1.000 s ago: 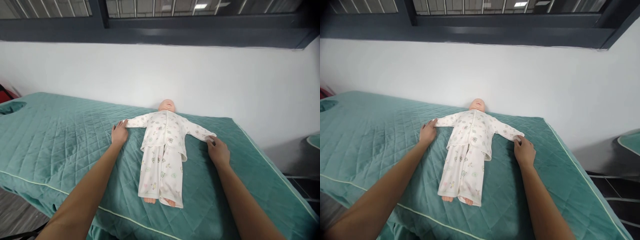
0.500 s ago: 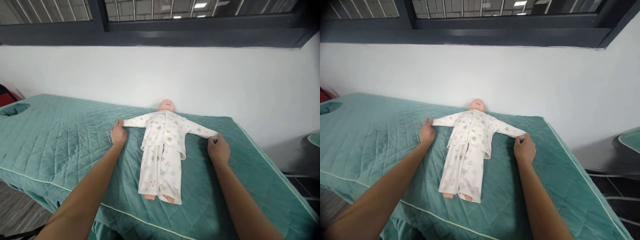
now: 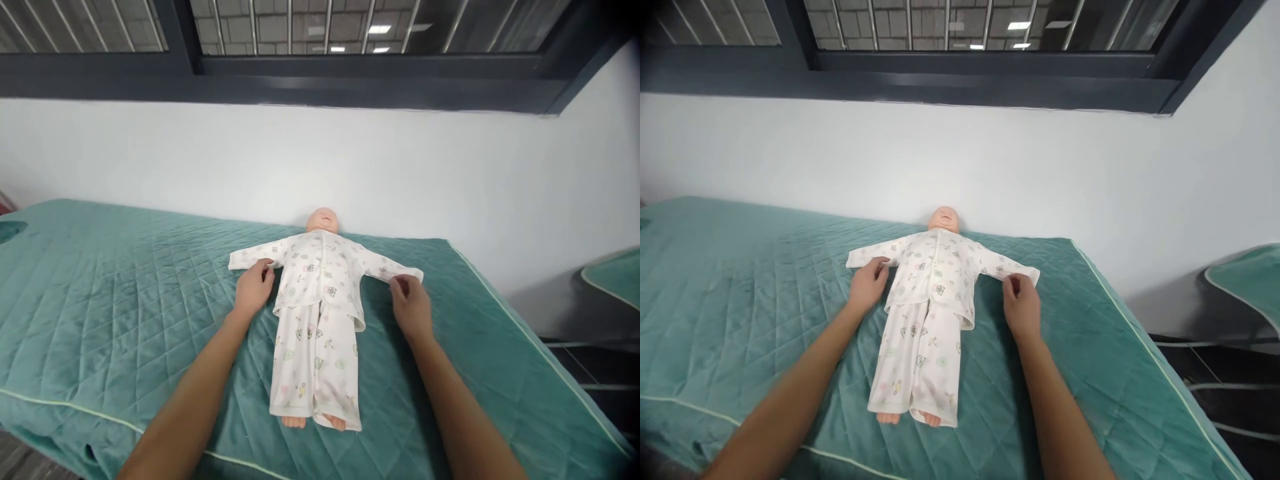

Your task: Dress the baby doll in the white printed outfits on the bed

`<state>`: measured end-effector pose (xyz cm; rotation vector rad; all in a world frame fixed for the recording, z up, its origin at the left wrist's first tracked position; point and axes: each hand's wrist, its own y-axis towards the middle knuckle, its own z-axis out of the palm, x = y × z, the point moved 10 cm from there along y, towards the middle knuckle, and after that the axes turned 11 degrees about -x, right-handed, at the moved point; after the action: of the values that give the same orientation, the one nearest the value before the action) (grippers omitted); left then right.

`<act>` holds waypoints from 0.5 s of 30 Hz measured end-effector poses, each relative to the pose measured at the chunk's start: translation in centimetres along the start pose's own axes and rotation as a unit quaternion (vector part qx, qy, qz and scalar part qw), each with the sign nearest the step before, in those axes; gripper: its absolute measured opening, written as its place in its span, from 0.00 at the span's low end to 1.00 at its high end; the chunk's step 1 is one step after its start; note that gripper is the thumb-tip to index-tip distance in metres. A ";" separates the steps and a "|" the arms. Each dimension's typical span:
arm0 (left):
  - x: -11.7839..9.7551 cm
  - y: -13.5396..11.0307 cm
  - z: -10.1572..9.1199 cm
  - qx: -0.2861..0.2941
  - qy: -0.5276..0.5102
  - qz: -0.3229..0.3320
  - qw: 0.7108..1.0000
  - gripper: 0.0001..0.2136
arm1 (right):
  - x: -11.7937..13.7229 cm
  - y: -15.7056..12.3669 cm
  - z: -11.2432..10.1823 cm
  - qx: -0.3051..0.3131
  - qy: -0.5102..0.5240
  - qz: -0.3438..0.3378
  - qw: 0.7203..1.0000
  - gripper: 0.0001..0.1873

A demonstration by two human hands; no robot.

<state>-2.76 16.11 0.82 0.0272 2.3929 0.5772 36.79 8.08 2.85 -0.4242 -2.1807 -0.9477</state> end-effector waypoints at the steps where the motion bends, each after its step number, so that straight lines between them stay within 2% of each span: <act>1: -0.1 -0.3 0.6 0.021 -0.031 -0.029 0.999 0.17 | 0.1 -0.6 1.3 0.039 0.031 0.034 0.998 0.19; 3: -0.7 -0.9 1.7 0.058 -0.090 -0.067 0.992 0.19 | -0.1 -1.8 3.7 0.090 0.110 0.137 0.980 0.18; 6: -1.3 -1.6 2.2 0.070 -0.179 -0.117 0.974 0.21 | -0.5 -3.6 6.7 0.132 0.266 0.302 0.906 0.13; 8: -1.3 -2.1 2.5 0.075 -0.267 -0.165 0.946 0.23 | 0.2 -4.3 8.2 0.161 0.331 0.348 0.862 0.12; 10: -1.6 -2.9 3.6 0.112 -0.384 -0.223 0.889 0.26 | 1.2 -4.7 9.3 0.200 0.363 0.358 0.837 0.12; 12: -2.3 -3.9 4.8 0.159 -0.486 -0.281 0.812 0.28 | 2.2 -5.3 10.3 0.234 0.390 0.371 0.810 0.12; 14: -3.1 -4.5 5.6 0.180 -0.546 -0.320 0.753 0.27 | 3.0 -5.6 10.7 0.242 0.395 0.364 0.808 0.14; 15: -3.4 -4.6 5.8 0.177 -0.564 -0.329 0.737 0.26 | 3.3 -5.6 10.8 0.236 0.393 0.352 0.816 0.14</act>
<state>4.01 13.68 -2.98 -0.2337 1.1229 -0.2427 26.32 12.24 -2.75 -0.4370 -1.2454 -0.0865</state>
